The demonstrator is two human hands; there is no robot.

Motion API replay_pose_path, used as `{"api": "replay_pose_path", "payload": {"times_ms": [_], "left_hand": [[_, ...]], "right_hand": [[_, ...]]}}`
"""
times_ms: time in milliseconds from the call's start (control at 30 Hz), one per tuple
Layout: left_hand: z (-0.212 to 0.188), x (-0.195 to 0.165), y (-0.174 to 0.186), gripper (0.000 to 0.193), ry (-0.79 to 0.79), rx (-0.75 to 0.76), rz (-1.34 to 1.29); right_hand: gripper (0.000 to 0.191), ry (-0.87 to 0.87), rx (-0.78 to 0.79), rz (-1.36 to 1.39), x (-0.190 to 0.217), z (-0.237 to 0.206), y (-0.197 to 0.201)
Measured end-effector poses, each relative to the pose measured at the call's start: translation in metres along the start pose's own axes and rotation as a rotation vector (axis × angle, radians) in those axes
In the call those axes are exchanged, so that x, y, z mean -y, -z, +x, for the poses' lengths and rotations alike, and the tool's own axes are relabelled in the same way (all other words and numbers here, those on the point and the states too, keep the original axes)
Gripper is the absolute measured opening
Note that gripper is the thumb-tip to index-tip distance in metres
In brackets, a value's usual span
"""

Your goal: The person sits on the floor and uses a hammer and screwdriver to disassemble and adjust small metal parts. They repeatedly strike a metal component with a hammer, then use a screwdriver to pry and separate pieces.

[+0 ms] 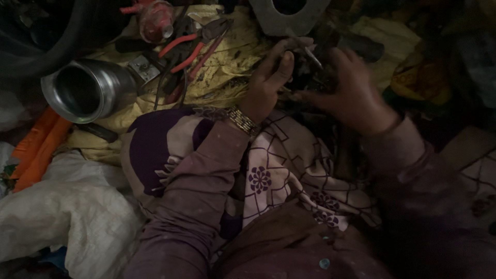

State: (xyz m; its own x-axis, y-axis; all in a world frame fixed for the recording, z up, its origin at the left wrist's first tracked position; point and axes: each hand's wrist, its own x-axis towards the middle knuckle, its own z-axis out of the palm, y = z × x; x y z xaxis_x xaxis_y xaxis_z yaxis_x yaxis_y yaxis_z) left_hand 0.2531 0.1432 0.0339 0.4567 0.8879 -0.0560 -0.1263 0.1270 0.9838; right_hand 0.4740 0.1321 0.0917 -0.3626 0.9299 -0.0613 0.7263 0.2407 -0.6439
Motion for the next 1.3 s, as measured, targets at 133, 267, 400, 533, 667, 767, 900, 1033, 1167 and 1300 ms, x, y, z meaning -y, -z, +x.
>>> {"api": "replay_pose_path", "payload": {"times_ms": [133, 267, 400, 533, 667, 767, 900, 1033, 1167, 1300], "left_hand": [[0.003, 0.012, 0.000, 0.070, 0.117, -0.054, -0.032], [0.002, 0.018, 0.001, 0.069, 0.021, -0.014, -0.007], [0.001, 0.017, 0.002, 0.065, -0.007, -0.025, 0.002], [0.001, 0.015, 0.001, 0.055, -0.082, -0.021, -0.023], [0.002, 0.014, 0.000, 0.052, -0.103, -0.031, -0.043], [0.003, 0.014, 0.000, 0.052, -0.089, -0.018, -0.105], [0.004, 0.013, -0.001, 0.056, -0.022, -0.069, -0.011], [0.002, 0.010, -0.002, 0.056, -0.025, -0.073, -0.093], [0.001, 0.006, -0.001, 0.045, 0.071, -0.161, -0.067], [0.000, 0.006, 0.002, 0.030, -0.014, -0.175, -0.144]], "right_hand": [[0.070, -0.081, -0.018, 0.136, 0.000, -0.004, -0.005], [0.065, 0.149, -0.183, 0.265, 0.003, -0.008, -0.002], [0.066, 0.063, -0.148, 0.196, 0.009, -0.007, -0.001], [0.058, 0.072, -0.144, 0.225, 0.016, -0.005, 0.002], [0.058, -0.132, -0.070, 0.177, 0.022, -0.007, 0.003], [0.063, 0.067, -0.206, 0.142, 0.024, -0.007, -0.003], [0.070, 0.026, -0.231, 0.207, 0.020, -0.008, -0.013], [0.065, -0.001, -0.232, 0.070, 0.015, -0.009, -0.017], [0.066, 0.107, -0.223, -0.024, 0.016, -0.010, -0.020], [0.078, 0.153, -0.237, 0.010, 0.016, -0.011, -0.022]]}}
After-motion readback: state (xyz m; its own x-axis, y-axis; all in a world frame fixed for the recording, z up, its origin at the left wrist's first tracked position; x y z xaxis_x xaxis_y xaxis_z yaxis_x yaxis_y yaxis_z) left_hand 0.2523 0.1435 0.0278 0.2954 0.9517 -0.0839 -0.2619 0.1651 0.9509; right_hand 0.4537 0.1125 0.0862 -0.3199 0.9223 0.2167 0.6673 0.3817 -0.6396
